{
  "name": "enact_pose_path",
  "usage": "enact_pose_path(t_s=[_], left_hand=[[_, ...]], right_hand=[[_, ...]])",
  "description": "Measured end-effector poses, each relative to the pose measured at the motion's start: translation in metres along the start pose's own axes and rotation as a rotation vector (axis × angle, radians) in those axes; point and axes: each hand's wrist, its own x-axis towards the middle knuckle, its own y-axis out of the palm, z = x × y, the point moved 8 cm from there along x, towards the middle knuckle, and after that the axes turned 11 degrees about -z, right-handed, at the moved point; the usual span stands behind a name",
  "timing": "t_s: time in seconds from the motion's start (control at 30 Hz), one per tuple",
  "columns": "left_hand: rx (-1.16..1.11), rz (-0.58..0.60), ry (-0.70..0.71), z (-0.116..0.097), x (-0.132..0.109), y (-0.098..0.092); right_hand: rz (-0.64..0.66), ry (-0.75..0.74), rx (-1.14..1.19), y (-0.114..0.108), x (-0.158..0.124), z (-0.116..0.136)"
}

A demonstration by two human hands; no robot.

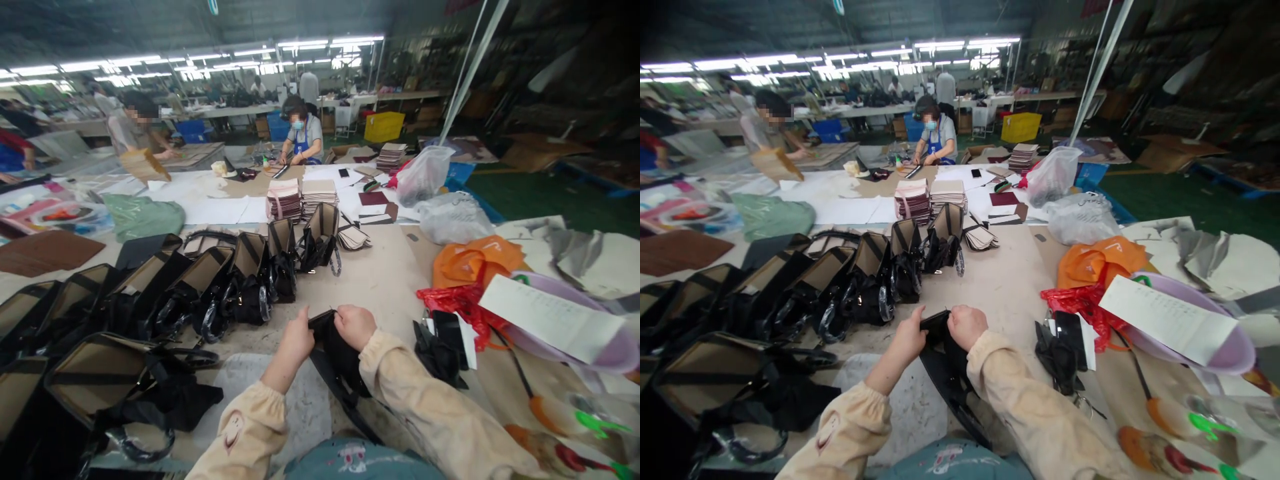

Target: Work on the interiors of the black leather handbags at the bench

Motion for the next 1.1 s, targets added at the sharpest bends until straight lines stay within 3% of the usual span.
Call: enact_pose_path(t_s=[0.17,0.27,0.43,0.57,0.77,0.87,1.0,1.1], left_hand=[[-0.092,0.033,0.089,0.007,0.027,-0.021],[-0.093,0.038,0.07,0.013,0.031,-0.027],[-0.115,-0.005,-0.141,0.025,-0.002,-0.002],[-0.201,0.054,-0.186,0.025,-0.023,0.018],[-0.173,0.204,-0.026,0.022,-0.012,-0.022],[-0.152,0.269,0.049,0.021,-0.024,-0.037],[-0.117,0.297,0.052,0.026,-0.06,-0.03],[-0.087,0.226,0.002,0.032,-0.08,-0.019]], right_hand=[[0.008,-0.03,0.033,-0.001,-0.001,0.013],[0.011,-0.029,0.048,-0.001,0.0,0.016],[0.017,0.022,0.046,-0.003,0.0,0.004],[0.016,0.012,0.045,-0.006,0.0,0.002],[-0.002,-0.053,0.051,-0.015,-0.002,0.014],[-0.004,-0.096,0.064,-0.018,-0.012,0.021],[0.045,-0.15,0.07,-0.012,-0.034,0.027],[0.064,-0.169,0.073,-0.006,-0.045,0.032]])
